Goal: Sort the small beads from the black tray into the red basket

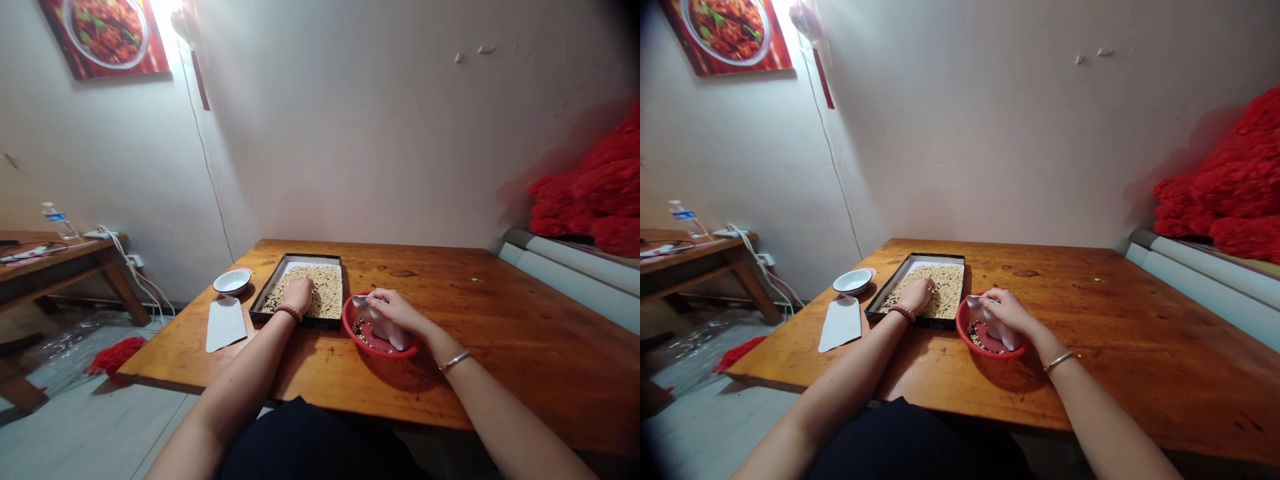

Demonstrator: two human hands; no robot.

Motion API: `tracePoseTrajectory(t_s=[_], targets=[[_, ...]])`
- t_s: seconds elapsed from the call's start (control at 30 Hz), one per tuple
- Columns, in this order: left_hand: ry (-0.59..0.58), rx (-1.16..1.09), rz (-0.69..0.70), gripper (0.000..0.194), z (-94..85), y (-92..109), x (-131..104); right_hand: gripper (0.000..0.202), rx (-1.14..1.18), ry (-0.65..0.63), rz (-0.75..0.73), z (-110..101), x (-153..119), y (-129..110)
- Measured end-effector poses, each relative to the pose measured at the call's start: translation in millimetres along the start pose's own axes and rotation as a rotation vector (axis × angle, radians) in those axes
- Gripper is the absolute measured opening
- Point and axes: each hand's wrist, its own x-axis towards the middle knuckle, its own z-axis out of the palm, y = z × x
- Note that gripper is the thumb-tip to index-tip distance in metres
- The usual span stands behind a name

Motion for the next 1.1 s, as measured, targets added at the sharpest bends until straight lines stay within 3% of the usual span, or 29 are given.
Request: tracePoseTrajectory(t_s=[0.27,1.1], targets=[[-0.030,0.007,0.013,0.030,2.4,0,1,0.039,-0.043,0.081,0.020,-1,2,5],[-0.069,0.018,-0.008,0.023,-0.5,5,1,0.041,0.078,0.102,0.007,-1,5,11]])
